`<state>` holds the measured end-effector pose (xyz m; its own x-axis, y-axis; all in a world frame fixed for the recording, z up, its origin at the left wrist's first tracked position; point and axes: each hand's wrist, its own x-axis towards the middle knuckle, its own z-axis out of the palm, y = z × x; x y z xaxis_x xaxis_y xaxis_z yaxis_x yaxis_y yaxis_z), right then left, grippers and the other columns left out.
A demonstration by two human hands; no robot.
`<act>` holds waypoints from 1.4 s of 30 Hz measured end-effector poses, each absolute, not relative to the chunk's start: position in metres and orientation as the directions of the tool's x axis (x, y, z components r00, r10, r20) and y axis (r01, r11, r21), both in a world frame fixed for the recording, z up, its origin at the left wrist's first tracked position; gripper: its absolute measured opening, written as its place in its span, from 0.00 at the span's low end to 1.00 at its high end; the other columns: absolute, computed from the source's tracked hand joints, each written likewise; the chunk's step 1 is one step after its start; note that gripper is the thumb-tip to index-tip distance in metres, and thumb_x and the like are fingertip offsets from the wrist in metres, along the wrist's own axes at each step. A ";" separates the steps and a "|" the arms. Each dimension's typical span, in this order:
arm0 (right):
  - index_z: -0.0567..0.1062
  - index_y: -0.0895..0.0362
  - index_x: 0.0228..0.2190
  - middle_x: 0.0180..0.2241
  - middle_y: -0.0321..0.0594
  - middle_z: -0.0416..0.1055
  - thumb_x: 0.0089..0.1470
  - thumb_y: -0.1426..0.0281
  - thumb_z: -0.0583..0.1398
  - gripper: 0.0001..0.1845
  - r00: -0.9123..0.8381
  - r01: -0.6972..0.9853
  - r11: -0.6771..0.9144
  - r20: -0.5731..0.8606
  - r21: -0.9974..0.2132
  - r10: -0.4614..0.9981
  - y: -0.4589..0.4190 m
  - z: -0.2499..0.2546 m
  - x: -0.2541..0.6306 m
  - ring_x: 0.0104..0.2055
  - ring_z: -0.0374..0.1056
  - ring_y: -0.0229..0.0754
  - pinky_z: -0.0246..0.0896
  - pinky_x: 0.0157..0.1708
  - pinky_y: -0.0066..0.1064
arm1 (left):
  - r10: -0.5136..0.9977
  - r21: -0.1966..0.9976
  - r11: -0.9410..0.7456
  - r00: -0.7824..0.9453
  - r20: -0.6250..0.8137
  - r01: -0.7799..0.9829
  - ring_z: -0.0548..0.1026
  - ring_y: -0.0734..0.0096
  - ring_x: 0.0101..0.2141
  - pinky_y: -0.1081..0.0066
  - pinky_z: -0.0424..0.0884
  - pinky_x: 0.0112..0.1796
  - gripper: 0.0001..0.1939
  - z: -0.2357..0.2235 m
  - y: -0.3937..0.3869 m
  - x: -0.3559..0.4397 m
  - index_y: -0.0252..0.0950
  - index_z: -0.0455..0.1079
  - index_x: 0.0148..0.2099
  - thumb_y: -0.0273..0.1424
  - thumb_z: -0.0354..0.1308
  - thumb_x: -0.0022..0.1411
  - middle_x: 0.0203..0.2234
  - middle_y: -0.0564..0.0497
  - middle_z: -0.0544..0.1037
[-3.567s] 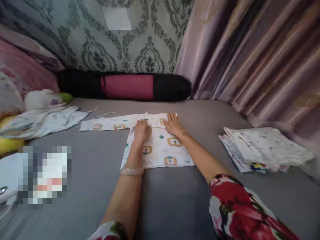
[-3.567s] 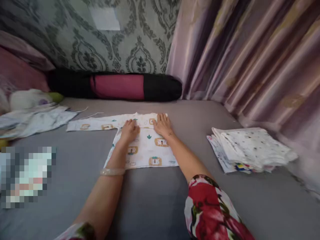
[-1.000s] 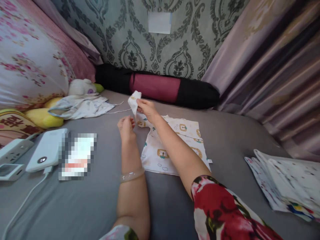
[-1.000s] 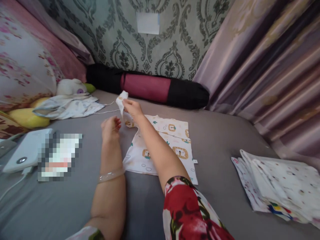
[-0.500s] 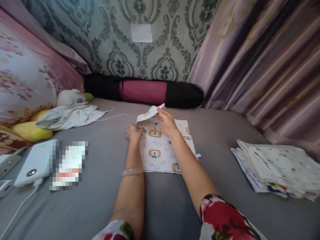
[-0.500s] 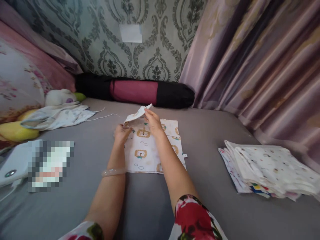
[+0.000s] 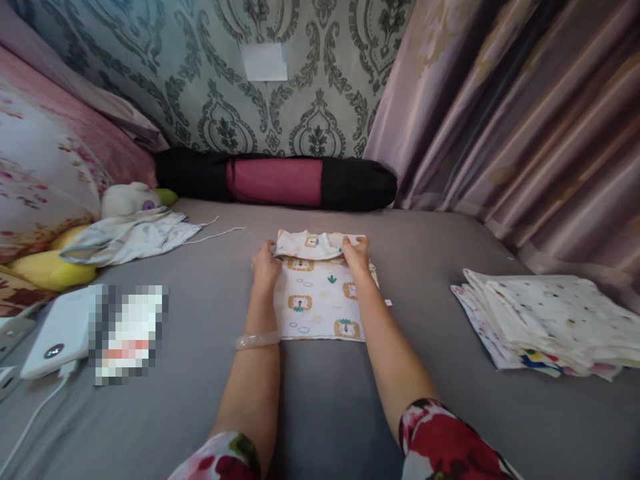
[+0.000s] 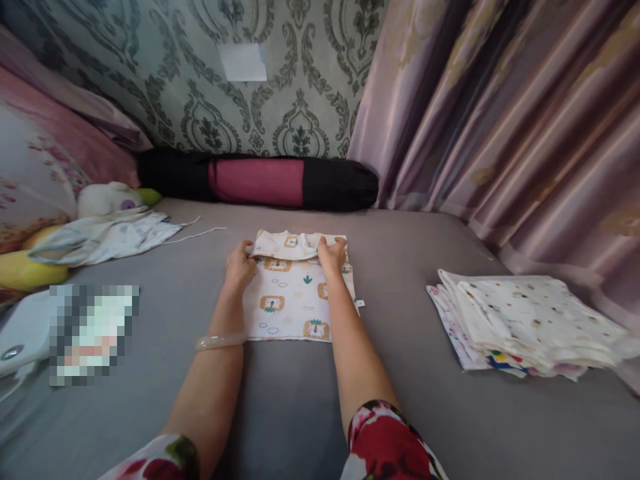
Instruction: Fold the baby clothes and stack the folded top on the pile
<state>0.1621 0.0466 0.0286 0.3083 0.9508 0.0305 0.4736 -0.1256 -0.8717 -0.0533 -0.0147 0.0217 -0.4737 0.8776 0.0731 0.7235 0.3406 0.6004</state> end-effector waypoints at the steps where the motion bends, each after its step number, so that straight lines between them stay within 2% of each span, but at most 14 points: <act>1: 0.66 0.59 0.55 0.41 0.49 0.77 0.58 0.61 0.56 0.27 0.319 0.525 -0.138 0.045 -0.840 0.947 0.047 0.028 0.164 0.40 0.76 0.48 0.70 0.42 0.39 | 0.884 0.592 0.327 -0.460 0.085 0.737 0.74 0.53 0.48 0.57 0.68 0.48 0.28 0.022 -0.015 -0.053 0.40 0.65 0.58 0.19 0.50 0.56 0.43 0.40 0.77; 3: 0.63 0.59 0.59 0.46 0.51 0.76 0.56 0.62 0.58 0.31 0.327 0.585 -0.178 0.029 -0.791 0.945 0.048 0.028 0.168 0.49 0.73 0.51 0.66 0.50 0.41 | 0.899 0.574 0.289 -0.423 0.112 0.766 0.73 0.53 0.48 0.58 0.67 0.49 0.30 0.022 -0.015 -0.052 0.40 0.64 0.60 0.19 0.50 0.56 0.44 0.40 0.76; 5: 0.63 0.59 0.59 0.46 0.50 0.76 0.54 0.66 0.58 0.32 0.281 0.634 -0.165 0.026 -0.756 0.959 0.050 0.027 0.172 0.52 0.71 0.51 0.63 0.52 0.40 | 0.910 0.561 0.259 -0.394 0.131 0.786 0.73 0.55 0.49 0.59 0.66 0.51 0.31 0.022 -0.014 -0.050 0.41 0.64 0.62 0.18 0.49 0.56 0.44 0.40 0.76; 10: 0.69 0.58 0.54 0.38 0.42 0.77 0.48 0.77 0.56 0.30 0.132 0.580 -0.081 -0.005 -0.811 0.991 0.059 0.028 0.180 0.42 0.73 0.43 0.65 0.44 0.32 | 0.924 0.528 0.245 -0.361 0.127 0.813 0.71 0.56 0.50 0.60 0.65 0.53 0.30 0.023 -0.015 -0.049 0.41 0.68 0.60 0.18 0.49 0.57 0.46 0.40 0.72; 14: 0.73 0.59 0.48 0.41 0.43 0.75 0.48 0.79 0.53 0.24 0.204 0.541 0.086 0.230 -0.836 0.951 0.058 0.039 0.184 0.42 0.71 0.41 0.63 0.45 0.31 | 0.942 0.473 0.240 -0.321 0.097 0.847 0.69 0.55 0.53 0.62 0.63 0.54 0.29 0.020 -0.015 -0.048 0.41 0.69 0.60 0.19 0.49 0.58 0.49 0.41 0.70; 17: 0.73 0.60 0.45 0.45 0.47 0.72 0.51 0.80 0.51 0.21 0.283 0.629 0.088 0.334 -0.772 0.899 0.048 0.044 0.183 0.46 0.68 0.43 0.60 0.48 0.33 | 0.948 0.446 0.243 -0.309 0.081 0.862 0.67 0.54 0.54 0.61 0.62 0.54 0.27 0.019 -0.015 -0.045 0.40 0.68 0.61 0.21 0.50 0.60 0.51 0.40 0.69; 20: 0.73 0.59 0.47 0.47 0.49 0.69 0.55 0.77 0.53 0.19 0.281 0.729 -0.028 0.262 -0.684 0.923 0.035 0.044 0.182 0.47 0.67 0.46 0.60 0.46 0.34 | 0.947 0.438 0.252 -0.313 0.072 0.863 0.67 0.52 0.54 0.61 0.61 0.54 0.26 0.020 -0.016 -0.042 0.39 0.68 0.61 0.24 0.52 0.61 0.52 0.39 0.68; 23: 0.74 0.59 0.47 0.47 0.52 0.69 0.57 0.74 0.55 0.17 0.238 0.806 -0.071 0.213 -0.587 0.948 0.028 0.044 0.183 0.48 0.67 0.48 0.59 0.46 0.35 | 0.943 0.439 0.263 -0.325 0.070 0.859 0.67 0.51 0.54 0.62 0.61 0.52 0.25 0.022 -0.016 -0.040 0.37 0.68 0.61 0.24 0.52 0.61 0.52 0.38 0.69; 27: 0.76 0.59 0.45 0.46 0.53 0.70 0.56 0.78 0.54 0.17 0.194 0.872 -0.108 0.134 -0.478 0.972 0.032 0.042 0.190 0.49 0.67 0.49 0.59 0.46 0.34 | 0.940 0.445 0.268 -0.334 0.075 0.855 0.68 0.51 0.53 0.62 0.62 0.52 0.25 0.021 -0.016 -0.040 0.37 0.69 0.61 0.25 0.50 0.62 0.51 0.38 0.69; 30: 0.77 0.59 0.44 0.44 0.52 0.71 0.54 0.80 0.54 0.19 0.160 0.887 -0.116 0.062 -0.447 0.985 0.036 0.039 0.196 0.48 0.68 0.49 0.59 0.45 0.34 | 0.933 0.452 0.275 -0.349 0.088 0.849 0.68 0.51 0.53 0.62 0.64 0.52 0.25 0.018 -0.015 -0.041 0.38 0.69 0.61 0.27 0.51 0.61 0.49 0.38 0.69; 33: 0.77 0.59 0.44 0.47 0.54 0.70 0.55 0.79 0.53 0.18 0.170 0.903 -0.101 0.132 -0.417 0.977 0.035 0.039 0.195 0.50 0.66 0.51 0.58 0.47 0.37 | 0.926 0.465 0.253 -0.352 0.138 0.848 0.68 0.52 0.52 0.61 0.64 0.52 0.25 0.017 -0.014 -0.043 0.40 0.70 0.60 0.26 0.52 0.60 0.48 0.40 0.69; 35: 0.76 0.59 0.46 0.50 0.54 0.69 0.57 0.77 0.51 0.19 0.147 0.916 -0.053 0.208 -0.399 0.967 0.034 0.041 0.188 0.53 0.64 0.53 0.57 0.50 0.40 | 0.921 0.470 0.225 -0.344 0.183 0.854 0.68 0.53 0.51 0.61 0.65 0.52 0.24 0.018 -0.014 -0.044 0.41 0.72 0.58 0.24 0.53 0.59 0.48 0.41 0.69; 38: 0.73 0.58 0.52 0.56 0.51 0.67 0.63 0.73 0.48 0.21 -0.035 0.916 0.120 0.222 -0.383 0.974 0.031 0.043 0.169 0.59 0.59 0.52 0.53 0.57 0.43 | 0.923 0.466 0.186 -0.317 0.219 0.865 0.67 0.54 0.50 0.61 0.64 0.51 0.22 0.021 -0.015 -0.044 0.41 0.75 0.52 0.22 0.51 0.58 0.46 0.42 0.68; 42: 0.63 0.54 0.62 0.67 0.44 0.52 0.67 0.65 0.44 0.26 -0.279 0.888 0.308 0.134 -0.342 0.951 0.024 0.035 0.142 0.70 0.41 0.52 0.35 0.65 0.52 | 0.922 0.471 0.213 -0.336 0.194 0.856 0.67 0.56 0.49 0.61 0.64 0.52 0.22 0.024 -0.017 -0.043 0.40 0.78 0.47 0.21 0.48 0.58 0.43 0.43 0.69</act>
